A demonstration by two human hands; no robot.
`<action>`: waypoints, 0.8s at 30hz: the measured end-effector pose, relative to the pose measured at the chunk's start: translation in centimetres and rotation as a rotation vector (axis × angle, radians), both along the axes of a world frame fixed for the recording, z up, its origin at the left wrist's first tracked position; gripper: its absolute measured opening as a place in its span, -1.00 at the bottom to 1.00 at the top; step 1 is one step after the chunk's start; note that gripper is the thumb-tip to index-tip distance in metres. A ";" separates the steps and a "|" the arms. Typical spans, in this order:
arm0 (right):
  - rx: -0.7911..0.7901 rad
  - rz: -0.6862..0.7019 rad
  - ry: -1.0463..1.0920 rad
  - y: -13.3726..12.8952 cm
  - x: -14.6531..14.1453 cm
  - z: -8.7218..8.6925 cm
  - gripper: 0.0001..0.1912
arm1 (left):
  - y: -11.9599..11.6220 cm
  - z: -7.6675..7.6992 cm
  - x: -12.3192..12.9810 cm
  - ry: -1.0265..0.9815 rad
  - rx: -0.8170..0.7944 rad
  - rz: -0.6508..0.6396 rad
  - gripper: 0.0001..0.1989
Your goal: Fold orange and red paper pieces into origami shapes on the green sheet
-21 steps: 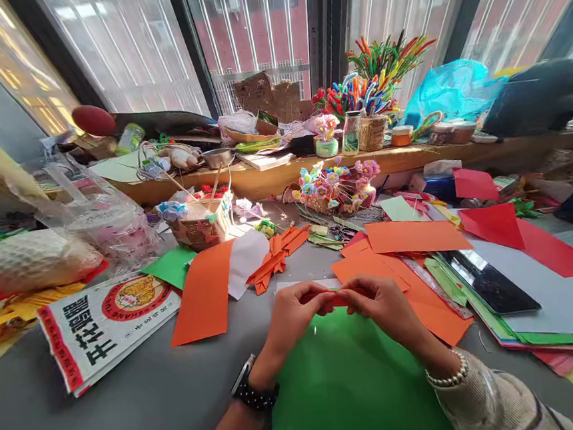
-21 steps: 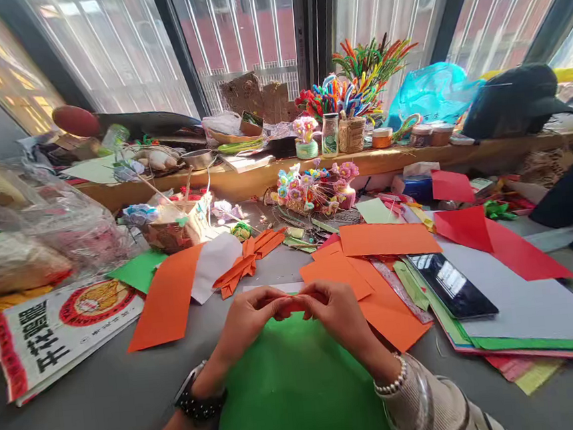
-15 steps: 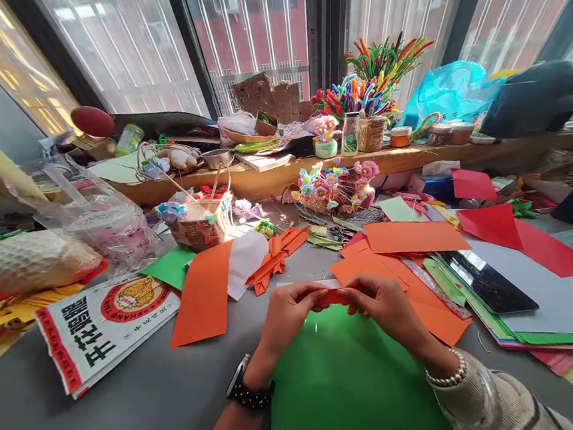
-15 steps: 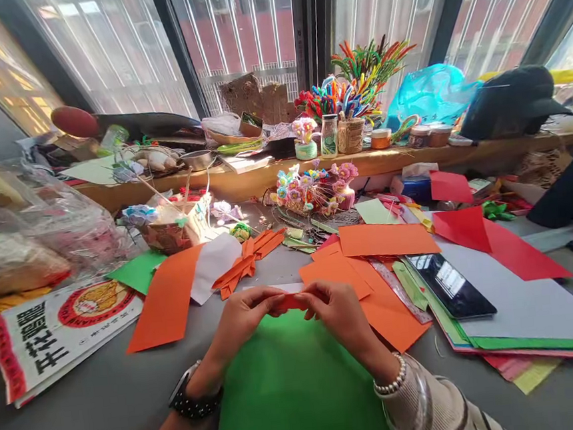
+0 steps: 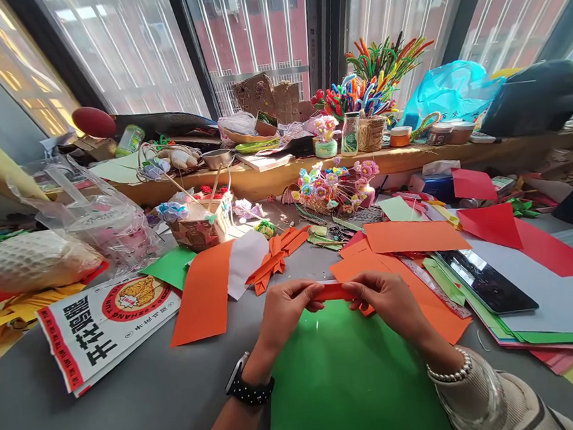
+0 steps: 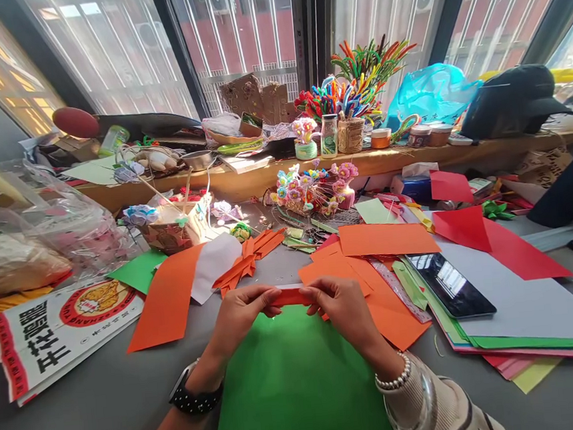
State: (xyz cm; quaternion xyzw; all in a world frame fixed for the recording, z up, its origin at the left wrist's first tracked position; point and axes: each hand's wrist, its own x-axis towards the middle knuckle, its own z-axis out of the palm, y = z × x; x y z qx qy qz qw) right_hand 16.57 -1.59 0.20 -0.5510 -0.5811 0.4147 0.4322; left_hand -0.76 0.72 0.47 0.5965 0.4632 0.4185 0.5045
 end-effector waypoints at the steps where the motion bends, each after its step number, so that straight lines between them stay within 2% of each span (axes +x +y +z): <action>1: -0.004 -0.012 0.003 0.0 0.0 0.0 -0.73 | 0.0 0.0 0.0 -0.002 0.003 -0.006 -0.78; 13: 0.096 0.100 -0.019 0.1 0.0 -0.1 -0.80 | 0.1 -0.1 0.1 -0.056 -0.074 -0.108 -0.81; 19: 0.217 0.087 -0.020 0.0 -0.4 -0.4 -0.86 | 0.1 -0.2 0.4 -0.117 -0.222 -0.102 -0.72; 24: 0.272 0.101 -0.062 0.3 -0.5 -0.9 -0.86 | 0.2 -0.5 0.2 -0.122 -0.224 -0.096 -0.72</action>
